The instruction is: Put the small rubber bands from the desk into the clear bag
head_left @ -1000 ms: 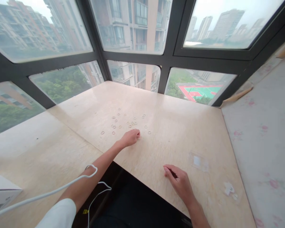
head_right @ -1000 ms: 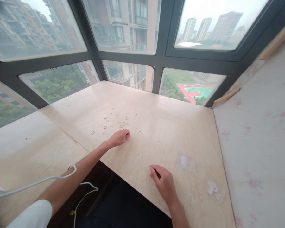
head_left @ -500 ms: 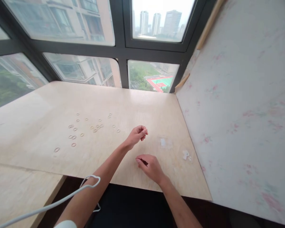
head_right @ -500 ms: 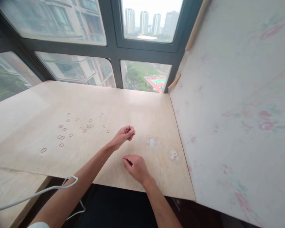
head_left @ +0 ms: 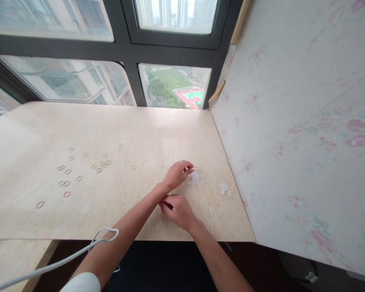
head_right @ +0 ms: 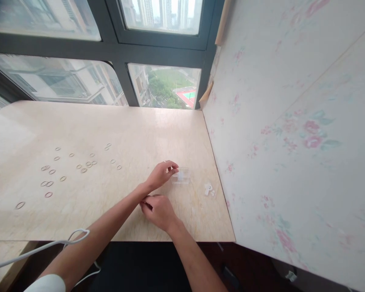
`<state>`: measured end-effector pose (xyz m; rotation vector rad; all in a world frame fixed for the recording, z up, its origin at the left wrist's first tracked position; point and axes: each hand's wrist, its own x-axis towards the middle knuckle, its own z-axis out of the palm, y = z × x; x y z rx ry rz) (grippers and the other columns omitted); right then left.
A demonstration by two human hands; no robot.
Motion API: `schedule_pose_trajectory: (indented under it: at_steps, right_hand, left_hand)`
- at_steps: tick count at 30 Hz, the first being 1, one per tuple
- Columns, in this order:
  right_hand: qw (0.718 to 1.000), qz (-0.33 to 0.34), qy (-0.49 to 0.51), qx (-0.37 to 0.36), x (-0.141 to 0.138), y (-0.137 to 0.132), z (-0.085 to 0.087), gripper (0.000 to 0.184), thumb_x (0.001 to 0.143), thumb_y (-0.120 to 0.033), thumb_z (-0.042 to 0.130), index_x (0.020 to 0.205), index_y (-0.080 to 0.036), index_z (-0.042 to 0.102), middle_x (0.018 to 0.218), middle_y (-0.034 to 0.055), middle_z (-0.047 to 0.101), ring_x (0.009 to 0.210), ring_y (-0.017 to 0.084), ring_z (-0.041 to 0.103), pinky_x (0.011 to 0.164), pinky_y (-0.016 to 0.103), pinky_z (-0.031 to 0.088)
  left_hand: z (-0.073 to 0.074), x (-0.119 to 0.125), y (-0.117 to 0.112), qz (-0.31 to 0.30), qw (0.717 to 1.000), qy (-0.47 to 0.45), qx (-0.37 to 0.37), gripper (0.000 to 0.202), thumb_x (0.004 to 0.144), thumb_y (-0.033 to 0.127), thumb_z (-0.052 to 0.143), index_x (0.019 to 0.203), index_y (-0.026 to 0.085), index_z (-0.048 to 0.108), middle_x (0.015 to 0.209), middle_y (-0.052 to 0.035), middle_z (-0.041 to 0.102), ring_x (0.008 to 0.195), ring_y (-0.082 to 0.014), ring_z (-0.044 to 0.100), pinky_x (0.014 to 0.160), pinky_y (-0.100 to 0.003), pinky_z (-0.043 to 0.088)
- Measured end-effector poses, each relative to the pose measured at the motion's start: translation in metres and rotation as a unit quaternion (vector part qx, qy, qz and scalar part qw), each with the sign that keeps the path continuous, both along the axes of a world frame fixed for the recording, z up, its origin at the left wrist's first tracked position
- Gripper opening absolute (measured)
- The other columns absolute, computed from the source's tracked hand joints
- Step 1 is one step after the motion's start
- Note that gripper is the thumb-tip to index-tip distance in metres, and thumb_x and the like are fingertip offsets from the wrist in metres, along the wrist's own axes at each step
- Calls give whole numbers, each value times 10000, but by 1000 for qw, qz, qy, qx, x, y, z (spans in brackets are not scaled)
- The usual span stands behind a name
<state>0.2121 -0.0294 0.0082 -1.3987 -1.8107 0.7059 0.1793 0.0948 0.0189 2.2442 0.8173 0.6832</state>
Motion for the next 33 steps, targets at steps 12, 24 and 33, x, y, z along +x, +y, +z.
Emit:
schedule_pose_trajectory:
  at_steps: [12, 24, 33]
  right_hand:
    - [1000, 17, 7, 5, 1, -4, 4, 193, 904, -252, 528, 951, -194, 706, 731, 14, 694, 620, 122, 588, 653, 240, 438]
    - [997, 78, -11, 27, -1, -11, 10, 206, 828, -155, 436, 694, -194, 588, 633, 23, 593, 598, 147, 530, 587, 270, 401]
    - [997, 36, 54, -45, -7, -108, -37, 297, 890, -283, 443, 631, -267, 588, 654, 57, 597, 617, 210, 590, 576, 389, 490]
  left_hand:
    - [-10, -51, 6, 77, 996, -33, -25, 155, 889, 239, 504, 931, 176, 639, 902, -43, 659, 719, -127, 572, 684, -264, 461]
    - [-14, -177, -7, 179, 984, -6, -9, 166, 860, 173, 478, 935, 168, 626, 886, -48, 626, 775, -146, 572, 741, -284, 459]
    - [-9, -235, -25, 248, 968, -30, -28, 183, 875, 206, 481, 998, 182, 614, 902, -41, 656, 770, -144, 589, 701, -268, 471]
